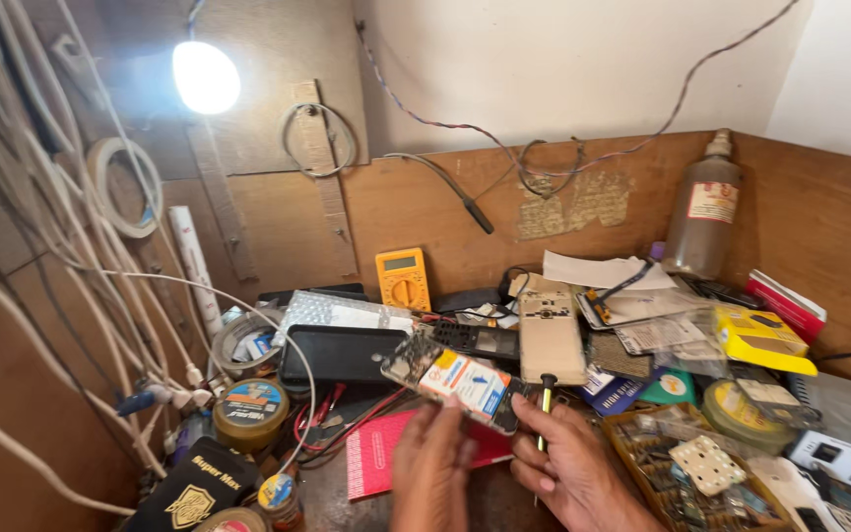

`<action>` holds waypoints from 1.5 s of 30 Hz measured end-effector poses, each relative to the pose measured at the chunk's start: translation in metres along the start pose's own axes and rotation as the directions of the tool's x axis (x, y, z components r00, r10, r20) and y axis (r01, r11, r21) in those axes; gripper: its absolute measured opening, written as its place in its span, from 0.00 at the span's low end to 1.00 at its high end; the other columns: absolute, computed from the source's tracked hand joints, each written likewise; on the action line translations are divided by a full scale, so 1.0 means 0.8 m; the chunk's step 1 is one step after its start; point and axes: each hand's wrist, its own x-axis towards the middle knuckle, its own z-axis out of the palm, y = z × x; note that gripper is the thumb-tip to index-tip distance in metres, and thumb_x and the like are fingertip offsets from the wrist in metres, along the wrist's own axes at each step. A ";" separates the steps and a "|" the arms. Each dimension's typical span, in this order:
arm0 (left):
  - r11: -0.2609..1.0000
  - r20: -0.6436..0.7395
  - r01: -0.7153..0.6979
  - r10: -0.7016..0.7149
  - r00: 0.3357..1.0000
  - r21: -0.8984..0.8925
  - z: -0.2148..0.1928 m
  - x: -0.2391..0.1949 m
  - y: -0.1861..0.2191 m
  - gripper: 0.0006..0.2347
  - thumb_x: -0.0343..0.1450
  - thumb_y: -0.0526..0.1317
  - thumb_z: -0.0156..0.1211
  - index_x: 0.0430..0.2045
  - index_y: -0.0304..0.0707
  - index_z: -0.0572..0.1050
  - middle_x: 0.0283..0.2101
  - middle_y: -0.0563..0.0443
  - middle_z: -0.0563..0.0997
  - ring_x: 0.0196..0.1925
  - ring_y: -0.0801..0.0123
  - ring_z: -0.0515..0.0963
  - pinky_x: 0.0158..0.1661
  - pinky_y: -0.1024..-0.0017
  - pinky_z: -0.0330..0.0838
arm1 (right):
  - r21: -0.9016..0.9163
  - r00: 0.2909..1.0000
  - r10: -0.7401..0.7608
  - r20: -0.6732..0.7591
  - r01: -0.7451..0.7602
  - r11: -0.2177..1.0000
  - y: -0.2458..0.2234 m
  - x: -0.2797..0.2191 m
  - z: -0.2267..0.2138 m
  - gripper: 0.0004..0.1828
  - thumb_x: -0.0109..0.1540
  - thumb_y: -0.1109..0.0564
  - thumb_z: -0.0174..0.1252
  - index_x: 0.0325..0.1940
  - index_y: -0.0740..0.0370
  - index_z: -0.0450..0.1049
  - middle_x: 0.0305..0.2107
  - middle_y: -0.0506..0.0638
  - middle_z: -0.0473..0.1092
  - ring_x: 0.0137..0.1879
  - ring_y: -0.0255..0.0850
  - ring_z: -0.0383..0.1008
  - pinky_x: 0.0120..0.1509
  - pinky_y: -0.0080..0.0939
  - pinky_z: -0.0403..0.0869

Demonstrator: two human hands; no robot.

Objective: The person uses a small screwdriver to remove screws from a disassembled smartphone and detaches a small circuit board. They then place the board on a red card and continue to manipulate it with the screwdriver.

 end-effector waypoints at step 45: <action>0.968 0.257 -0.119 0.060 0.965 0.220 -0.029 0.026 0.051 0.28 0.58 0.18 0.56 0.54 0.36 0.64 0.45 0.43 0.81 0.46 0.62 0.84 0.47 0.66 0.79 | -0.833 0.765 -0.329 0.553 0.516 -0.200 0.001 -0.010 0.078 0.06 0.58 0.61 0.61 0.37 0.67 0.75 0.30 0.59 0.72 0.38 0.53 0.76 0.42 0.50 0.73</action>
